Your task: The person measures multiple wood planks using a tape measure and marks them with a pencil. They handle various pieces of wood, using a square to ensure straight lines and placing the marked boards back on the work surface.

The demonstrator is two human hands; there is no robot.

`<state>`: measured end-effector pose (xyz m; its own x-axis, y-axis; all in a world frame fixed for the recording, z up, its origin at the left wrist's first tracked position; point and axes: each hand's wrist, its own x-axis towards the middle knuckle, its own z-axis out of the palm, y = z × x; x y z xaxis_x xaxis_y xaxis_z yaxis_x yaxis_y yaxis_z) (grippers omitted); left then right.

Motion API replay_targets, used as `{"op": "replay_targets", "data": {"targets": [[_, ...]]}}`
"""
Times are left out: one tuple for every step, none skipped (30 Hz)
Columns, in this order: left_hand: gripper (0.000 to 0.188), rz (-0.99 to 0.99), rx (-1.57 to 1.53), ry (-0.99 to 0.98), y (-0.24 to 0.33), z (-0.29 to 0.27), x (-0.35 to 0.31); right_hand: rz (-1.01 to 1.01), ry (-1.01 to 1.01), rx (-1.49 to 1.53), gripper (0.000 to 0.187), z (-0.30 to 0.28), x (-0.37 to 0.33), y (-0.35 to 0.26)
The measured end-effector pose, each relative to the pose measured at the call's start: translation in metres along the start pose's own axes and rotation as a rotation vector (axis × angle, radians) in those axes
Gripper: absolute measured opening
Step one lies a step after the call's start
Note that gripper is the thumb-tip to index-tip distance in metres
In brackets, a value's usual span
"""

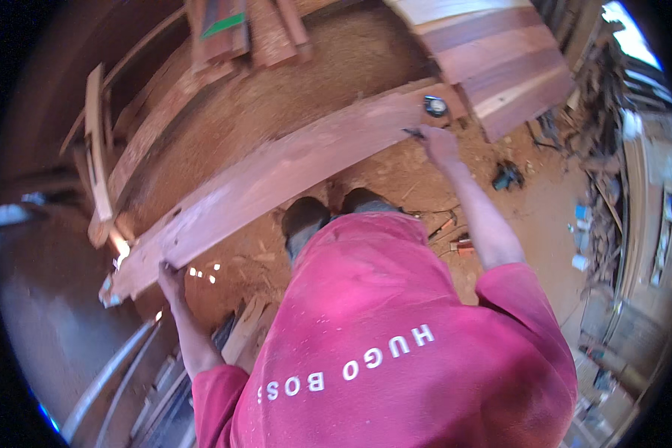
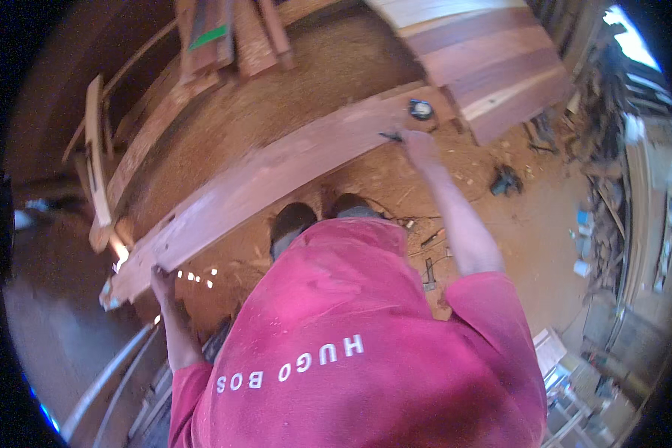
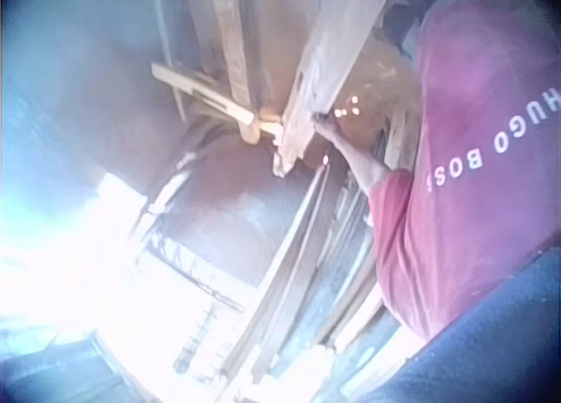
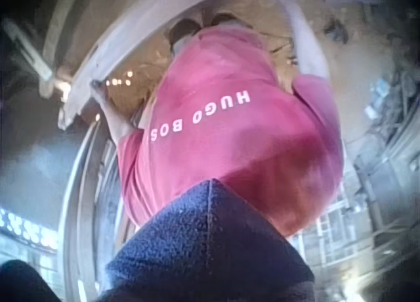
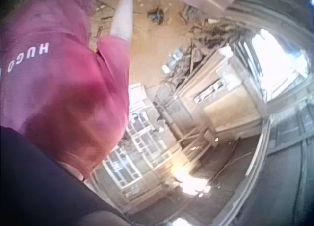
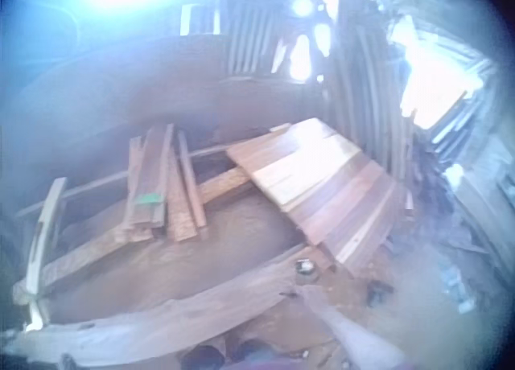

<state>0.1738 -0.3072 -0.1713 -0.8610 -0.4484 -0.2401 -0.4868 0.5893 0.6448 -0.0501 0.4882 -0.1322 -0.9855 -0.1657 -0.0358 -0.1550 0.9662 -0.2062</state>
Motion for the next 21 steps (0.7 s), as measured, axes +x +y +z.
{"op": "replay_targets", "data": {"targets": [[0.043, 0.06, -0.042, 0.022, 0.0, -0.001, 0.001, 0.028, -0.012, 0.01, 0.022, 0.003, -0.001, 0.002], [0.044, 0.037, 0.005, 0.043, -0.005, -0.002, 0.002, 0.048, -0.021, 0.024, 0.021, 0.007, 0.002, 0.007], [0.044, 0.008, 0.05, 0.069, -0.009, -0.006, 0.0, 0.029, -0.026, 0.042, 0.021, 0.005, 0.004, 0.004], [0.045, -0.032, 0.201, 0.084, 0.001, -0.005, -0.001, 0.022, -0.03, 0.048, 0.021, 0.0, 0.001, 0.001], [0.046, -0.072, 0.349, 0.09, 0.02, 0.0, -0.002, 0.02, -0.034, 0.048, 0.021, -0.002, -0.001, 0.0], [0.046, -0.071, 0.307, 0.079, 0.028, -0.002, -0.005, 0.008, -0.04, 0.051, 0.022, -0.006, 0.0, -0.003], [0.046, -0.071, 0.263, 0.07, 0.032, -0.003, -0.009, 0.019, -0.063, 0.028, 0.022, -0.011, 0.003, -0.008], [0.047, -0.097, 0.267, 0.076, 0.042, -0.003, -0.011, 0.035, -0.084, -0.001, 0.022, -0.013, 0.003, -0.011], [0.049, -0.12, 0.269, 0.079, 0.054, -0.002, -0.012, 0.033, -0.082, 0.013, 0.021, -0.011, 0.001, -0.006], [0.051, -0.098, 0.281, 0.107, 0.061, -0.001, -0.015, 0.029, -0.081, 0.026, 0.021, -0.008, 0.0, -0.001], [0.053, -0.078, 0.294, 0.135, 0.063, 0.001, -0.019, 0.038, -0.101, 0.017, 0.022, -0.009, 0.001, -0.004], [0.058, -0.099, 0.225, 0.147, 0.059, 0.003, -0.022, 0.048, -0.119, 0.005, 0.023, -0.011, 0.002, -0.006], [0.063, -0.115, 0.153, 0.16, 0.053, 0.005, -0.023, 0.036, -0.098, 0.043, 0.026, -0.01, 0.002, -0.002], [0.07, -0.099, 0.07, 0.198, 0.036, 0.011, -0.025, 0.021, -0.077, 0.083, 0.03, -0.007, 0.003, 0.0], [0.076, -0.081, -0.013, 0.235, 0.02, 0.017, -0.03, -0.017, -0.088, 0.092, 0.03, -0.007, 0.004, -0.007], [0.081, -0.127, -0.037, 0.288, 0.018, 0.025, -0.034, -0.001, -0.08, 0.08, 0.033, -0.01, 0.002, -0.012], [0.086, -0.171, -0.064, 0.341, 0.019, 0.035, -0.037, 0.018, -0.069, 0.067, 0.036, -0.014, -0.001, -0.015], [0.085, -0.248, -0.13, 0.407, 0.011, 0.047, -0.042, -0.012, -0.072, 0.064, 0.037, -0.014, -0.002, -0.007], [0.079, -0.333, -0.334, 0.484, -0.016, 0.066, -0.053, -0.055, -0.075, 0.066, 0.039, -0.013, 0.002, 0.002], [0.073, -0.412, -0.541, 0.562, -0.037, 0.083, -0.063, -0.06, -0.014, 0.133, 0.038, -0.012, 0.003, 0.001], [0.068, -0.48, -0.868, 0.594, -0.032, 0.1, -0.067, -0.043, 0.052, 0.191, 0.037, -0.011, -0.003, 0.002]]}}
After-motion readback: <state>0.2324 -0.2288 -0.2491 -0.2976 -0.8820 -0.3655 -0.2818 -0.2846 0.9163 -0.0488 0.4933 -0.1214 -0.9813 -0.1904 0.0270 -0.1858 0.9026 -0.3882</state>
